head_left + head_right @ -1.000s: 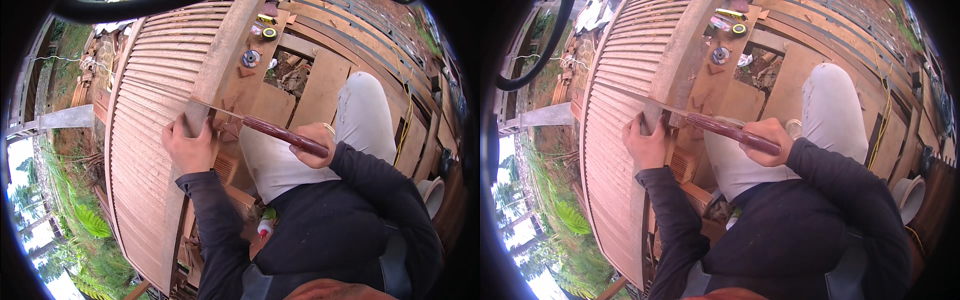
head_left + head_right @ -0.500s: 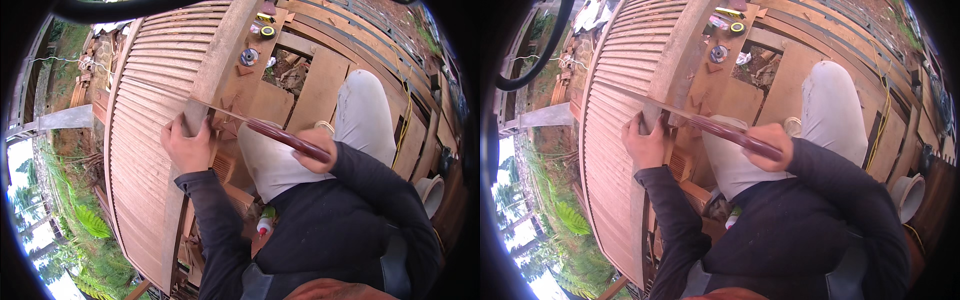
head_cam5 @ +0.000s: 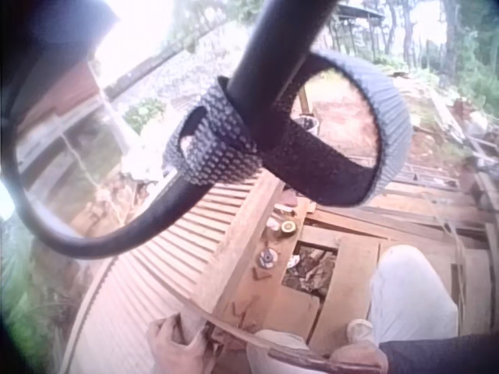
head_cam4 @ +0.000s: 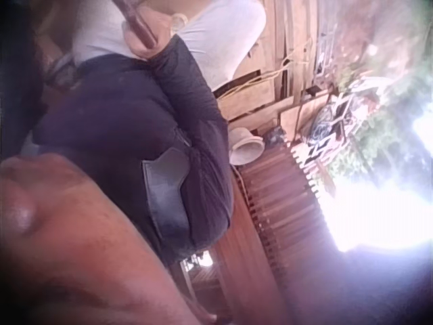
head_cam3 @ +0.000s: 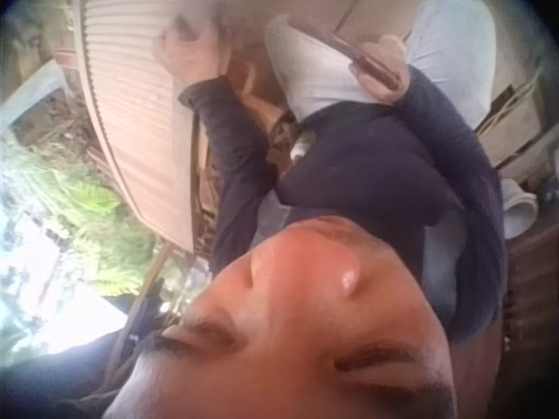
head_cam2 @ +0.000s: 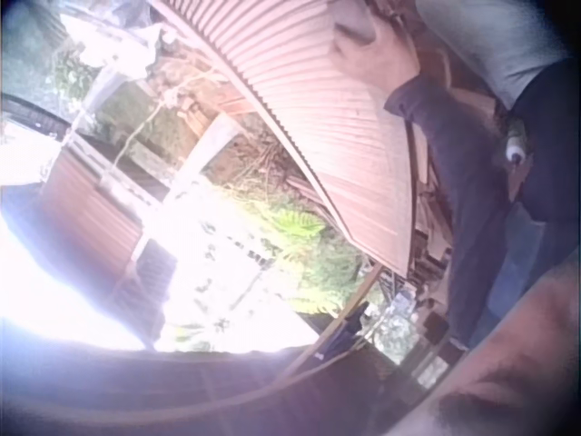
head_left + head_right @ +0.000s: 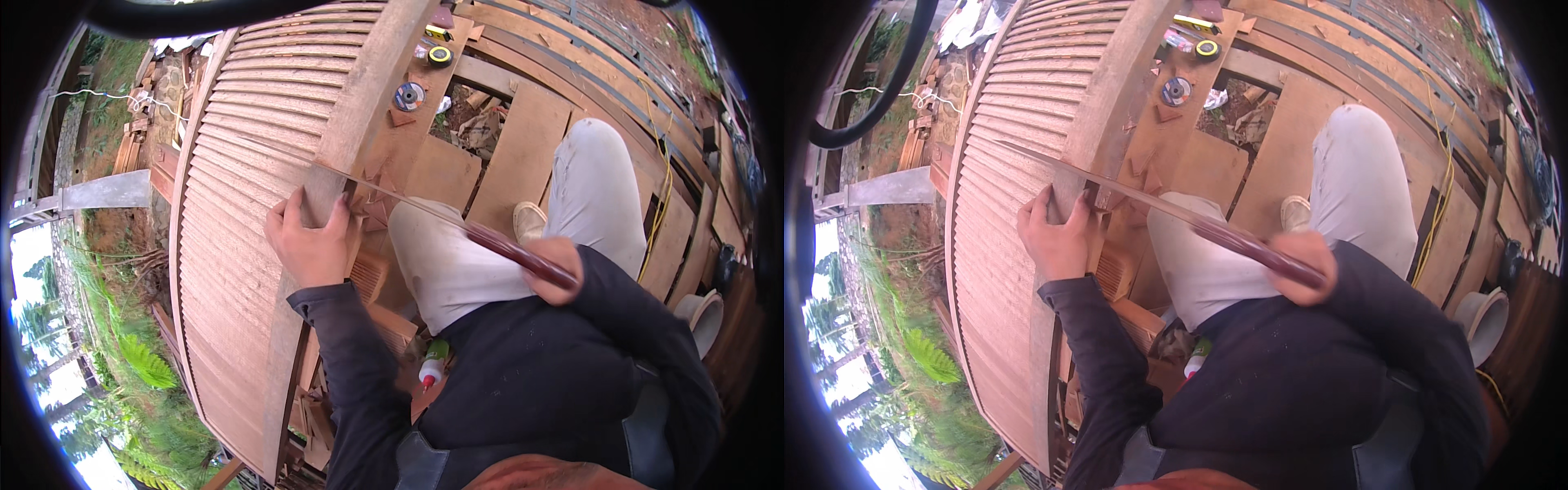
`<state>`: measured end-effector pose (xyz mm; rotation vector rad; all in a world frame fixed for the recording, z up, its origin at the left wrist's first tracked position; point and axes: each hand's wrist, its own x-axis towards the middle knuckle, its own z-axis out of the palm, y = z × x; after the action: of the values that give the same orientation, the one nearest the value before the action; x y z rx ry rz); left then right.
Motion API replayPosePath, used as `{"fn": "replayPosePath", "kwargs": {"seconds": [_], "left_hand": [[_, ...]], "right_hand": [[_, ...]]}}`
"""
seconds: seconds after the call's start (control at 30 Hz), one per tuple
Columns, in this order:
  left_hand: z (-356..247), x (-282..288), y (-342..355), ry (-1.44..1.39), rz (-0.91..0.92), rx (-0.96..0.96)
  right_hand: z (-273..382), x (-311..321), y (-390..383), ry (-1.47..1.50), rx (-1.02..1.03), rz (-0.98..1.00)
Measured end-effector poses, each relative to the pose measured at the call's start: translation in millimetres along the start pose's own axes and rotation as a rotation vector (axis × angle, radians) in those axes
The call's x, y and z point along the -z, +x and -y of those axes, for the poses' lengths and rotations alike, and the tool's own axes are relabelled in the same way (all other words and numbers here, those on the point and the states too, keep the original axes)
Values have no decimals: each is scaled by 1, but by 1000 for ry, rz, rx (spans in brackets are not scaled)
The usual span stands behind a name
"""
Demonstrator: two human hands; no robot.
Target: The person measures and marks a wooden slatted panel using a square and pencil, then uses a hand saw to cut along the marked line. The person repositions the panel and continues sawing to complete the cut.
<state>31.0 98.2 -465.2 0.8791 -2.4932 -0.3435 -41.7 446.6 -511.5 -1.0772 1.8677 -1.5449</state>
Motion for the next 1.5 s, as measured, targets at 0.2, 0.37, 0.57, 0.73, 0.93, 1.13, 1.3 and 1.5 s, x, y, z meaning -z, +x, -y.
{"fn": "replayPosePath", "kwargs": {"seconds": [0.2,0.37,0.57,0.73,0.93,1.13,1.3,1.5], "left_hand": [[-13,-5,4,21,2,-33],[-3,0,0,1,25,1],[-12,-2,2,9,-2,-7],[-11,-7,7,-9,1,-43],[-10,0,3,-6,-8,-6],[-12,-6,5,0,-1,-36],[-4,-2,1,2,-13,-10],[-12,-7,4,-11,-7,-43]], "right_hand": [[-25,-15,5,-97,34,-77],[12,-24,54,103,27,-36],[-17,2,-51,-59,-7,-90],[-11,-33,85,53,149,-117],[-8,8,-59,-7,-23,-72],[-8,-31,77,21,94,-83],[3,-2,-10,-27,-64,-2],[-18,-19,14,-21,-31,-62]]}}
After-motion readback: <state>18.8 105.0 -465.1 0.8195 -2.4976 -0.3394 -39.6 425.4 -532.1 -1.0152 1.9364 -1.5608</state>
